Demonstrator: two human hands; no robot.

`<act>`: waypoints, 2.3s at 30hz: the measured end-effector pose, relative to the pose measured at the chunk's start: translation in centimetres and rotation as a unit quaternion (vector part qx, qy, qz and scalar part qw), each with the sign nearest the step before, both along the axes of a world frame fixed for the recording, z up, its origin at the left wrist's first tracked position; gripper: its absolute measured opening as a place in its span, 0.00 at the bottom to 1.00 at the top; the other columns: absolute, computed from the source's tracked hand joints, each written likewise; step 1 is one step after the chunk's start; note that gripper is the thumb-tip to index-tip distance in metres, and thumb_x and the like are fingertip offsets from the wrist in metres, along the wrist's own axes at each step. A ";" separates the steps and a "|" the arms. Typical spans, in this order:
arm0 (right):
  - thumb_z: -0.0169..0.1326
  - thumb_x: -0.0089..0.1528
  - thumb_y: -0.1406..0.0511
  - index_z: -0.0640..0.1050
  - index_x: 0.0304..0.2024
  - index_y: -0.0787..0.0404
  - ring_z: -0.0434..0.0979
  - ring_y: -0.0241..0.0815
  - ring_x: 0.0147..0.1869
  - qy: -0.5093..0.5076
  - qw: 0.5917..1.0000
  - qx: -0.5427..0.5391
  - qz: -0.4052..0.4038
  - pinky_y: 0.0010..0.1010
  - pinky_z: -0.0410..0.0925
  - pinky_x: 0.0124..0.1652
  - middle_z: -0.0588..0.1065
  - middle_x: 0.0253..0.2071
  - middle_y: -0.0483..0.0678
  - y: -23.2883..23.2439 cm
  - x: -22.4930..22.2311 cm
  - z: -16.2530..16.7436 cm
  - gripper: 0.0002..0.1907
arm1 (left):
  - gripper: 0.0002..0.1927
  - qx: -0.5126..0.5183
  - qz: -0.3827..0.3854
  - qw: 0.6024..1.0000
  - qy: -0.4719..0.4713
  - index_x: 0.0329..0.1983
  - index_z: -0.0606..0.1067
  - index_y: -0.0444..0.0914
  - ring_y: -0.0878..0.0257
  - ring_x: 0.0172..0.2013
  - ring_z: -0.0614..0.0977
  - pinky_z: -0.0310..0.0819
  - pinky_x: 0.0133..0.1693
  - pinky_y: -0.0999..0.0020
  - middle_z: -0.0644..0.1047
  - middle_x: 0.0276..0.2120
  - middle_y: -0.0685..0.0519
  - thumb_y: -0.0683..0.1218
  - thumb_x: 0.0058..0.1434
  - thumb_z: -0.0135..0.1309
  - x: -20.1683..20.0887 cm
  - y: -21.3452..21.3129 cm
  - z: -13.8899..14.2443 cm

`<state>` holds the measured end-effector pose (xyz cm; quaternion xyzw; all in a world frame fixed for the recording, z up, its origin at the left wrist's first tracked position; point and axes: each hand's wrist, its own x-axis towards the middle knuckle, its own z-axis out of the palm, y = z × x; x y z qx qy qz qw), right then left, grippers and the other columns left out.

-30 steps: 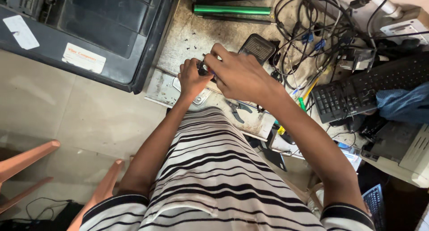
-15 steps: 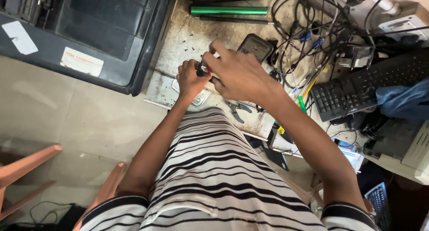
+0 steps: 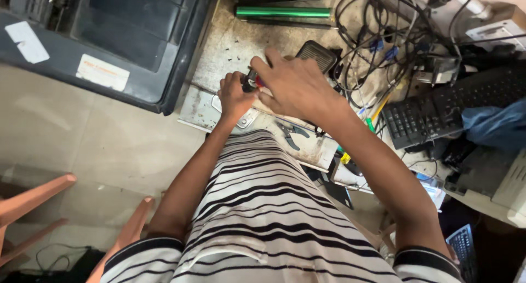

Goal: The person disassembles a printer drum unit using a screwdriver, cleans the drum and a green roller with a cloth, and reassembles the unit. The person handles the drum, roller, and tools on a cluttered workbench.

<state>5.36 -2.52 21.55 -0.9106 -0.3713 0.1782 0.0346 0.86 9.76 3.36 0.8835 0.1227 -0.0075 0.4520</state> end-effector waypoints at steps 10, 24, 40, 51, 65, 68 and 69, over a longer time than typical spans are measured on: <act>0.52 0.69 0.60 0.72 0.49 0.59 0.80 0.64 0.37 0.001 0.999 -0.027 -0.019 0.54 0.72 0.34 0.75 0.43 0.59 0.6 -0.2 -0.2 0.11 | 0.29 0.006 -0.004 1.000 0.023 0.47 0.74 0.38 0.45 0.52 0.72 0.67 0.49 0.42 0.74 0.48 0.47 0.56 0.46 0.70 -0.1 -0.1 -0.1; 0.54 0.61 0.69 0.73 0.49 0.59 0.80 0.61 0.41 0.027 0.992 0.120 0.026 0.52 0.71 0.37 0.72 0.48 0.57 -0.1 -0.1 -0.3 0.13 | 0.28 0.002 0.001 1.000 -0.002 0.44 0.74 0.38 0.46 0.50 0.74 0.68 0.48 0.44 0.74 0.44 0.48 0.56 0.46 0.70 0.0 -0.2 -0.1; 0.56 0.53 0.74 0.73 0.47 0.63 0.80 0.61 0.46 0.006 0.993 0.103 0.051 0.48 0.73 0.39 0.71 0.46 0.57 -0.2 0.2 0.0 0.18 | 0.28 0.012 -0.001 1.000 0.003 0.46 0.74 0.39 0.45 0.52 0.73 0.68 0.48 0.43 0.74 0.47 0.48 0.56 0.47 0.71 0.1 -0.2 0.0; 0.56 0.61 0.66 0.72 0.47 0.57 0.81 0.62 0.30 -0.052 0.998 -0.003 0.018 0.54 0.73 0.32 0.72 0.45 0.60 1.8 -1.0 -1.6 0.12 | 0.27 0.019 -0.009 1.000 0.011 0.50 0.72 0.39 0.43 0.51 0.71 0.65 0.47 0.39 0.73 0.47 0.46 0.54 0.51 0.66 -0.1 -0.3 -1.8; 0.58 0.48 0.75 0.71 0.48 0.67 0.79 0.62 0.44 0.035 0.998 0.052 -0.015 0.48 0.73 0.39 0.73 0.45 0.61 1.7 -1.5 -1.3 0.24 | 0.24 0.002 -0.008 1.000 -0.024 0.47 0.71 0.38 0.43 0.49 0.72 0.65 0.47 0.42 0.73 0.46 0.46 0.51 0.52 0.66 -0.8 -0.5 -2.6; 0.58 0.52 0.73 0.70 0.47 0.68 0.80 0.64 0.39 0.022 0.998 0.049 -0.035 0.48 0.74 0.35 0.74 0.44 0.63 1.8 -1.6 -2.1 0.21 | 0.21 0.017 -0.007 1.000 -0.013 0.47 0.70 0.38 0.43 0.50 0.72 0.65 0.47 0.42 0.73 0.46 0.46 0.49 0.55 0.63 -0.8 -0.4 -2.9; 0.59 0.53 0.73 0.70 0.47 0.68 0.80 0.64 0.37 0.014 0.998 0.047 -0.043 0.48 0.74 0.33 0.74 0.44 0.64 1.8 -1.7 -2.3 0.20 | 0.19 0.026 -0.007 1.000 -0.005 0.47 0.70 0.39 0.43 0.50 0.72 0.66 0.48 0.42 0.73 0.47 0.47 0.48 0.56 0.62 -0.9 -0.3 -3.0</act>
